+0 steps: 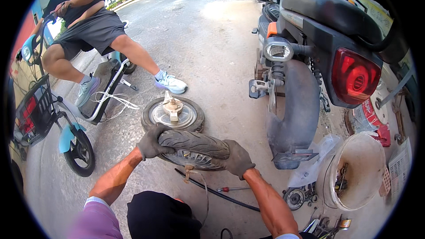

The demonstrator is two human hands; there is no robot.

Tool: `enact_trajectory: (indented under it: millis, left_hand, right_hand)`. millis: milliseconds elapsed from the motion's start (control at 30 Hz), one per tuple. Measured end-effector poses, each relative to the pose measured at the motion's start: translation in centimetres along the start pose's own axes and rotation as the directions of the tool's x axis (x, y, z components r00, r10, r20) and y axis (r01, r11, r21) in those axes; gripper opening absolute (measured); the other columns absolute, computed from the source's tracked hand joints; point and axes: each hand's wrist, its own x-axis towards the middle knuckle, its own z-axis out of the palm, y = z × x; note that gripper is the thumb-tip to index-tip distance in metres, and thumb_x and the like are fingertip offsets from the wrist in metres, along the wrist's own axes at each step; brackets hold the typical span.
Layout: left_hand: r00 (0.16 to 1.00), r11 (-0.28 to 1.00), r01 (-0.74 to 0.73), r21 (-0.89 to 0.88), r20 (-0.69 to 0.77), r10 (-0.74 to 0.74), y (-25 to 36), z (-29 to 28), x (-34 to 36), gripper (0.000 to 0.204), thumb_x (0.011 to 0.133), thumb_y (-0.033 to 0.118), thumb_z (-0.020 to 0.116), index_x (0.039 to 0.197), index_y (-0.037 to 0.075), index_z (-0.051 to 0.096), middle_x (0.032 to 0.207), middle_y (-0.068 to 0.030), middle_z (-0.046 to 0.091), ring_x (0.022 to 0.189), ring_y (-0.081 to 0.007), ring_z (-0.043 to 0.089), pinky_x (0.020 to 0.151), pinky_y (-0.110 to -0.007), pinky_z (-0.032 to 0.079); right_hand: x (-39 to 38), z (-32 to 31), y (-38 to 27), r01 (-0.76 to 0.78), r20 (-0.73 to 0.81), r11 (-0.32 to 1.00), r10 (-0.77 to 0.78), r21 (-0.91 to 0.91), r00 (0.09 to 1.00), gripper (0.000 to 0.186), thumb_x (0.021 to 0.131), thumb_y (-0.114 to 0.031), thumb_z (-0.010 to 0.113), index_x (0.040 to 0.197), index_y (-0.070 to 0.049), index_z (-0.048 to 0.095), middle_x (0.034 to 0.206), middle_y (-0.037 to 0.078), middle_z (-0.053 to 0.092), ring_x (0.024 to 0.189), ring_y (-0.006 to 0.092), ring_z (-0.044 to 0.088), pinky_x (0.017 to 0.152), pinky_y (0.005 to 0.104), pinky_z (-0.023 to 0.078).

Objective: The person selects tools from a bucket and uses a screwdriver and tire levers to remove a scooter tire from its rim. They pry the tire bead over the rim edge and work around the circumference to detach the tire.

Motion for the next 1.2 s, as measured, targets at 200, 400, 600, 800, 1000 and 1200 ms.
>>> enact_trajectory:
  millis: [200,400,600,800,1000,1200]
  left_hand:
    - [0.989,0.918,0.128,-0.376,-0.018,-0.146,-1.2,3.9,-2.2,0.086,0.066,0.027,0.099,0.140,0.006,0.061,0.128,-0.0161,0.065,0.126,-0.0318,0.062,0.110,-0.043,0.050]
    - [0.977,0.975,-0.178,0.131,0.138,0.160,7.7,1.7,4.2,0.079,0.072,0.036,0.095,0.138,0.008,0.062,0.122,-0.0205,0.063,0.119,-0.0409,0.062,0.103,-0.048,0.052]
    - [0.978,0.972,-0.149,0.182,0.169,0.119,8.5,1.4,6.1,0.065,0.073,0.041,0.091,0.123,0.006,0.068,0.119,-0.0202,0.066,0.115,-0.0402,0.064,0.100,-0.048,0.052]
    - [0.982,0.966,-0.142,0.216,0.153,0.110,8.4,2.0,6.1,0.061,0.074,0.045,0.090,0.117,0.006,0.070,0.116,-0.0189,0.067,0.115,-0.0385,0.065,0.099,-0.047,0.053]
    - [0.974,0.962,-0.149,0.230,0.203,0.102,8.6,1.8,6.1,0.065,0.070,0.044,0.092,0.119,0.007,0.069,0.113,-0.0175,0.066,0.109,-0.0379,0.067,0.095,-0.046,0.055]
    - [0.981,0.955,-0.155,0.254,0.152,0.118,8.6,1.6,5.8,0.074,0.071,0.044,0.092,0.129,0.007,0.068,0.117,-0.0183,0.066,0.113,-0.0378,0.067,0.097,-0.046,0.054]
  right_hand:
    - [-0.7,-3.1,-5.7,0.085,-0.025,0.935,-0.099,-0.345,0.995,0.075,0.071,-0.044,0.093,0.128,-0.004,0.066,0.114,0.018,0.069,0.110,0.0387,0.066,0.098,0.0490,0.052]
    - [-0.1,-2.0,-4.9,0.183,-0.156,0.934,-0.239,-0.307,0.958,0.075,0.071,-0.042,0.093,0.130,-0.004,0.065,0.116,0.020,0.066,0.111,0.0391,0.064,0.097,0.0498,0.051]
    - [1.7,-0.7,-5.5,0.188,-0.277,0.933,-0.277,-0.308,0.920,0.068,0.074,-0.040,0.091,0.125,-0.004,0.065,0.113,0.019,0.066,0.109,0.0389,0.064,0.096,0.0494,0.052]
    - [1.5,-1.0,-5.0,0.181,-0.224,0.935,-0.255,-0.305,0.941,0.063,0.076,-0.042,0.091,0.120,-0.003,0.067,0.112,0.019,0.067,0.107,0.0383,0.065,0.093,0.0496,0.053]
    - [1.6,-1.1,-4.8,0.191,-0.182,0.940,-0.248,-0.284,0.951,0.064,0.077,-0.045,0.090,0.119,-0.002,0.067,0.111,0.020,0.066,0.104,0.0388,0.066,0.091,0.0499,0.053]
    - [1.3,-1.2,-5.2,0.271,-0.274,0.894,-0.378,-0.358,0.885,0.072,0.078,-0.048,0.089,0.128,-0.001,0.065,0.115,0.021,0.067,0.109,0.0398,0.066,0.095,0.0505,0.053]
